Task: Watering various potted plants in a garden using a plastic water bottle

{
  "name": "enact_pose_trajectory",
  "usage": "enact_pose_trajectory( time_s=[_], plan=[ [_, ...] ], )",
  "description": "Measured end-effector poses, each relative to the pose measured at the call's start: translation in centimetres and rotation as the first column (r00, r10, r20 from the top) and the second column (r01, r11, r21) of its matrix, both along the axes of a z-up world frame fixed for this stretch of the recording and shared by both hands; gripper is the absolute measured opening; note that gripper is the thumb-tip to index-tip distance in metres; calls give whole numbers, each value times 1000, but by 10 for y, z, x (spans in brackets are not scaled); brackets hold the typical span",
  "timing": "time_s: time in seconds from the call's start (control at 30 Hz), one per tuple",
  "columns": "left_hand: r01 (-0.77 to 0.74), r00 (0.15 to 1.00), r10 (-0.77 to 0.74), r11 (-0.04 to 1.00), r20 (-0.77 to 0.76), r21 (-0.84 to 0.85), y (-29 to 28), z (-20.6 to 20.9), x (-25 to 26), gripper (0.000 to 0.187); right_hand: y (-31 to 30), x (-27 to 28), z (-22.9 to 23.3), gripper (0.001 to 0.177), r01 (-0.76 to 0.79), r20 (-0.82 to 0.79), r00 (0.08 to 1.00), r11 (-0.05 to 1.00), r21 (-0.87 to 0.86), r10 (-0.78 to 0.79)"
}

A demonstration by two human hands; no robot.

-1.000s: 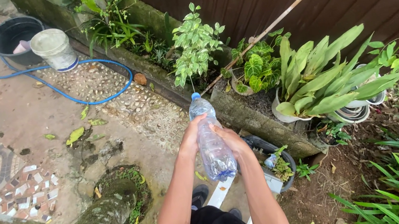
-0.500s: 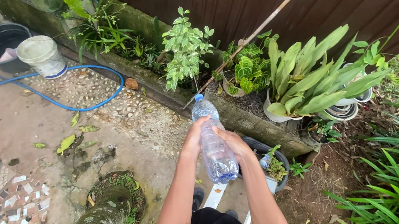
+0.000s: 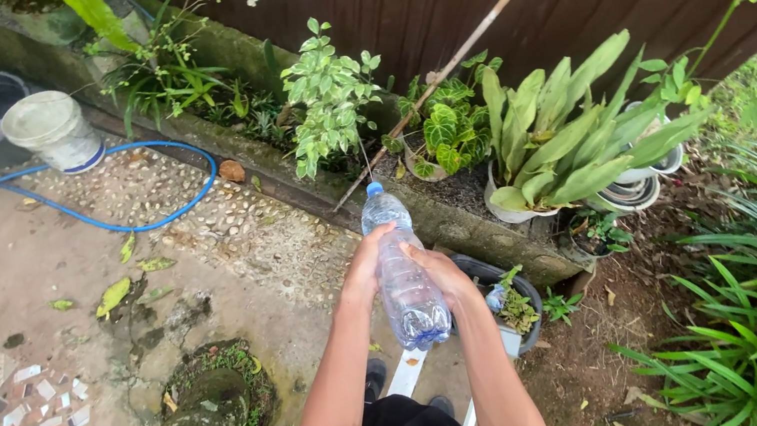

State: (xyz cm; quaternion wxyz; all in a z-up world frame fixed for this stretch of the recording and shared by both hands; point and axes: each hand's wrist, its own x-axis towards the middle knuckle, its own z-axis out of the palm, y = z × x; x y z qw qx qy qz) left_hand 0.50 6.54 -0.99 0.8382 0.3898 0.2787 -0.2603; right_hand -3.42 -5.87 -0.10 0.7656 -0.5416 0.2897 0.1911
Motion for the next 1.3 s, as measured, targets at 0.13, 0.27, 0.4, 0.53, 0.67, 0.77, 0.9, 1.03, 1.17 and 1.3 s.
enact_pose_trajectory(
  time_s=[0.13, 0.27, 0.4, 0.53, 0.67, 0.77, 0.9, 1.03, 1.17, 1.3],
  plan=[
    [41, 999, -40, 999, -10, 32, -15, -23, 8, 41, -13, -2, -20, 46, 45, -1, 999, 999, 6, -45],
    [72, 997, -72, 997, -3, 9, -41, -82, 23, 45, -31, -2, -47, 47, 66, -15, 998, 998, -4, -66],
    [98, 995, -98, 995, -1, 18, -56, -81, 16, 50, -42, -14, -38, 49, 81, -37, 996, 996, -25, -82],
    [109, 994, -109, 994, -32, 6, -60, -51, 2, 48, -47, -21, -28, 49, 105, -46, 993, 994, -32, -106],
    [127, 991, -126, 992, -37, 26, -61, -44, -4, 52, -48, -29, -14, 49, 122, -54, 991, 992, -41, -124],
    [126, 991, -124, 991, -40, 37, -61, -36, -7, 53, -49, -30, -17, 49, 116, -54, 991, 992, -44, -119],
    [99, 994, -97, 994, -43, 49, -58, -37, -8, 52, -44, -33, -6, 47, 102, -61, 993, 994, -48, -105],
    [78, 997, -76, 995, -35, 69, -54, -35, -8, 52, -45, -26, -20, 46, 78, -60, 995, 995, -56, -81],
    [38, 999, -35, 994, -34, 98, -55, -46, -5, 54, -44, -21, -27, 52, 32, -58, 998, 998, -53, -35],
    [5, 1000, -3, 995, -20, 100, -50, -55, 1, 54, -31, -22, -4, 54, -3, -58, 998, 999, -53, 0]
  ],
)
